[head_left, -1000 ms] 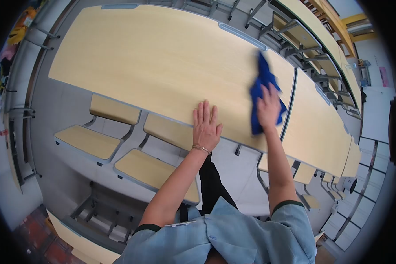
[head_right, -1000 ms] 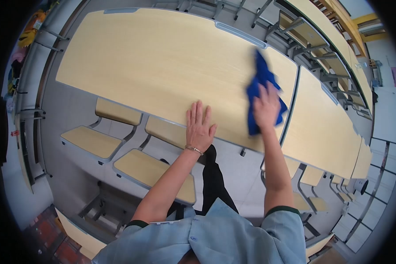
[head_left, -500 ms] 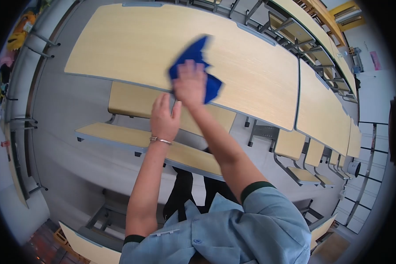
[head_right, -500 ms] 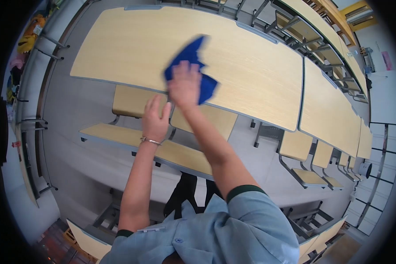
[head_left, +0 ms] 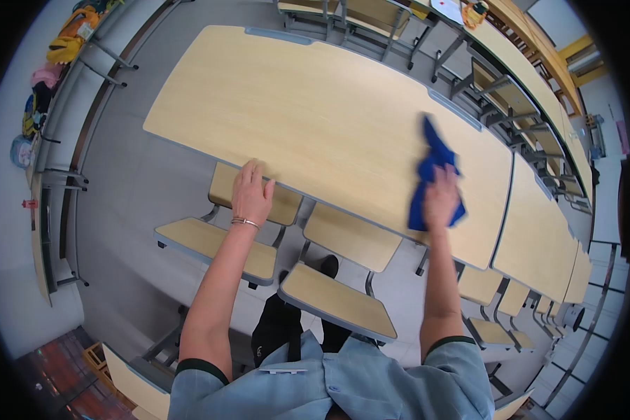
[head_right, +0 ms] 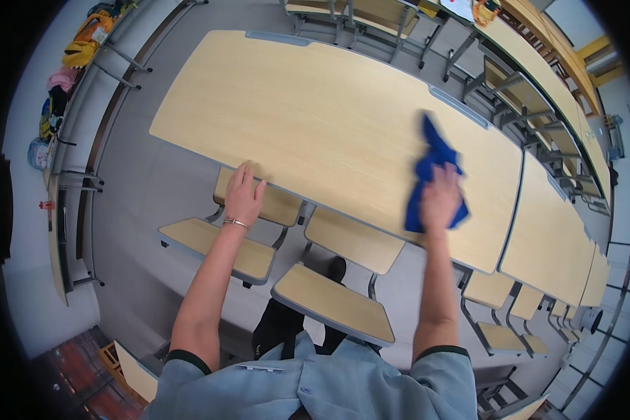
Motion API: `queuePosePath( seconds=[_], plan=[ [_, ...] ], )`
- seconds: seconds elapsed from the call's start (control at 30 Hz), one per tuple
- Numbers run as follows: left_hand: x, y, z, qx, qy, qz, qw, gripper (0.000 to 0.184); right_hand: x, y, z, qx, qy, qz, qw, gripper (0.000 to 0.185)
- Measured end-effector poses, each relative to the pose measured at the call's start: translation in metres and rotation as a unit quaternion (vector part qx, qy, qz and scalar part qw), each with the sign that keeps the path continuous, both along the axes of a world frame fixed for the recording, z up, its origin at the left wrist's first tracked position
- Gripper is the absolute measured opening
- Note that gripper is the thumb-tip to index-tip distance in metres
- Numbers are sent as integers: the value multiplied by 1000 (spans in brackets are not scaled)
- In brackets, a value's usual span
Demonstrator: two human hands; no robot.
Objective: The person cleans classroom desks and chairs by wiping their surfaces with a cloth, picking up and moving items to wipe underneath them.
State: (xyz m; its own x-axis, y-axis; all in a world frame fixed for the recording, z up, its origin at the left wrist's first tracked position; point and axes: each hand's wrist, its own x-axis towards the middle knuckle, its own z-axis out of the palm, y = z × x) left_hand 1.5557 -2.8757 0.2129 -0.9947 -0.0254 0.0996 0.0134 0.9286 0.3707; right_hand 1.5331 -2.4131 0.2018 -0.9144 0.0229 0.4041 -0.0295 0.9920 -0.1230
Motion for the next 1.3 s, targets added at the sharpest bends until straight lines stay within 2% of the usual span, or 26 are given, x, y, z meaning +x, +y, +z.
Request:
queuePosePath(
  seconds=[0.03,0.1,0.13,0.17,0.23,0.33,0.43,0.5,0.53,0.57,0.6,0.63,0.7,0.77,0.83,0.87,0.97,1.03,1.07,1.17,1.23,1.3],
  plan=[
    [-12,-6,-5,-13,9,-14,1000,52,-1,37,-1,-22,-5,-72,997,47],
    [-37,-17,-15,-38,36,-35,998,55,-5,108,-25,56,4,-239,969,45],
    [-49,-24,-20,-51,55,-40,996,56,-10,145,-46,87,-15,-312,946,50],
    [-62,-31,-25,-63,75,-46,994,58,-20,145,-36,40,-70,-402,912,54],
    [-82,-44,-31,-56,73,-55,994,61,-44,139,-34,17,-95,-482,871,56],
    [-86,-52,-44,-50,97,-69,992,65,-88,106,-38,-3,-89,-523,848,58],
    [-89,-52,-45,-21,99,-86,991,66,-152,31,-44,64,-71,-459,883,58],
    [-87,-52,-47,-2,99,-89,991,67,-213,-15,-73,195,-9,-309,931,54],
    [-86,-51,-51,5,105,-92,990,67,-241,-81,-54,186,-44,-281,940,53],
    [-87,-51,-54,13,112,-94,989,67,-265,-155,-32,159,-16,-249,955,51],
    [-87,-50,-55,19,109,-97,989,68,-287,-211,-17,218,-54,-174,959,50],
    [-86,-49,-55,27,104,-97,989,69,-314,-262,-29,94,18,-174,980,50],
    [-85,-48,-54,33,78,-104,991,71,-364,-348,-50,143,7,-67,988,54],
    [-85,-48,-52,28,39,-119,992,72,-380,-459,-25,6,0,-26,1000,56],
    [-85,-51,-48,55,51,-136,988,65,-400,-538,-24,-34,8,41,999,59],
    [-85,-48,-48,143,71,-142,977,62,-404,-574,-24,-39,7,54,998,61],
    [-79,-41,-71,390,-54,-132,910,63,-388,-659,-23,-25,9,123,992,61],
    [-79,-44,-61,299,-74,-141,941,64,-360,-700,-20,-36,-2,185,982,60],
    [-87,-51,-38,119,-56,-152,980,63,-342,-716,-19,-59,-1,210,976,59],
    [-92,-66,-15,-36,33,-186,981,58,-278,-738,-6,-62,-40,280,957,55],
    [-83,-67,-37,35,102,-229,967,55,-236,-733,1,-69,-54,323,942,55],
    [-68,-84,-46,133,114,-321,931,53,-202,-716,-3,-91,-38,367,925,56]
  ],
)
